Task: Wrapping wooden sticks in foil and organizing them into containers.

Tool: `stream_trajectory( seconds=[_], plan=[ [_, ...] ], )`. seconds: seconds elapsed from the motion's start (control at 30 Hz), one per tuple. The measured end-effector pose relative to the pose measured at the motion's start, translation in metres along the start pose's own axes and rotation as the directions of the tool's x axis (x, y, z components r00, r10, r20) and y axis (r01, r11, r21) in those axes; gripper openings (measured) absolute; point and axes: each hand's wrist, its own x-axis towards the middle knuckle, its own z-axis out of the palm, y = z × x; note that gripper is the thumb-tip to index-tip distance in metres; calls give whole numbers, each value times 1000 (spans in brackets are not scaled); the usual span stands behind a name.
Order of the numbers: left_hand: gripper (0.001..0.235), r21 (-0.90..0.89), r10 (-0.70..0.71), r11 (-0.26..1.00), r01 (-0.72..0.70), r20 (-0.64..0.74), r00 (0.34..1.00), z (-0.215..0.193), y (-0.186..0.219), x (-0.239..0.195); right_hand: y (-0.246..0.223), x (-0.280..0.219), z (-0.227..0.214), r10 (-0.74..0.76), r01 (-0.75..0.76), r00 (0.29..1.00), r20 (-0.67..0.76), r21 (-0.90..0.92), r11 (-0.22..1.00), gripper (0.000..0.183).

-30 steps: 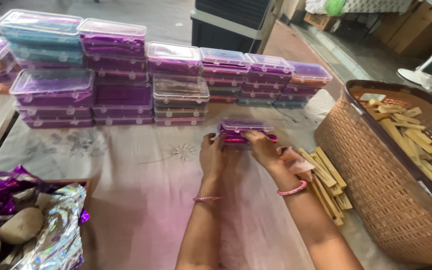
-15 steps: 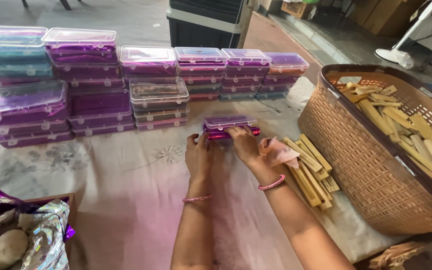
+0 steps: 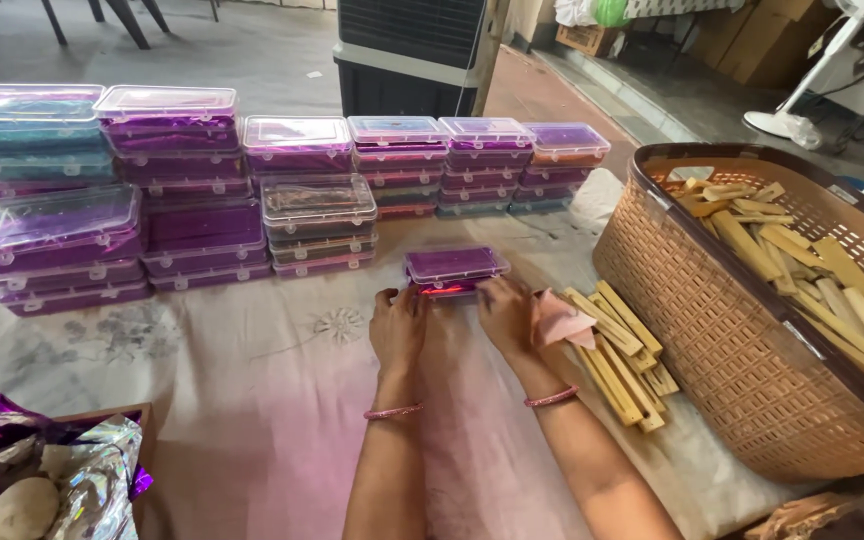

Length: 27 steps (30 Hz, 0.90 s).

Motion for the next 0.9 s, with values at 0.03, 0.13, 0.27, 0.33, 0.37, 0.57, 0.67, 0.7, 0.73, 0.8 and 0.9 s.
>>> stream_trajectory(
  seconds=[0.03,0.13,0.27,0.33,0.37,0.57,0.67,0.7,0.73,0.8,0.9],
  plan=[
    [28,4,-2,1000,2,-2,1000,1,-2,0,1,0,3,-1,1,1000,1,4,1000,24],
    [30,60,69,996,-68,-4,998,6,-4,1,-8,4,-6,212,-205,974,-83,81,975,26],
    [31,63,69,996,-68,-12,998,2,-1,1,-27,13,-19,-23,22,981,-194,-8,1000,67],
    [32,57,94,994,-92,-45,995,-5,4,1,-20,8,-8,-83,73,991,-105,-93,993,70],
    [35,-83,-25,996,22,-40,999,-10,8,1,-15,6,-2,-25,24,999,-20,-49,999,62],
    [39,-99,-57,994,51,-61,996,8,-10,1,0,7,8,-1,3,996,87,-24,1000,39],
    [52,-31,30,999,-33,-90,996,15,-17,0,10,16,22,-31,26,996,79,58,998,36],
    [64,10,54,999,-53,-103,993,16,-17,0,15,20,28,-62,58,997,38,84,995,36],
    [64,9,58,998,-57,-110,992,18,-19,-1,15,24,30,-67,64,997,31,84,994,36],
    [81,100,110,989,-113,37,993,22,-23,-4,15,35,36,-71,66,996,54,95,993,35],
    [82,203,123,971,-127,33,992,25,-25,-4,5,51,50,-73,69,995,65,61,996,31]
  ],
)
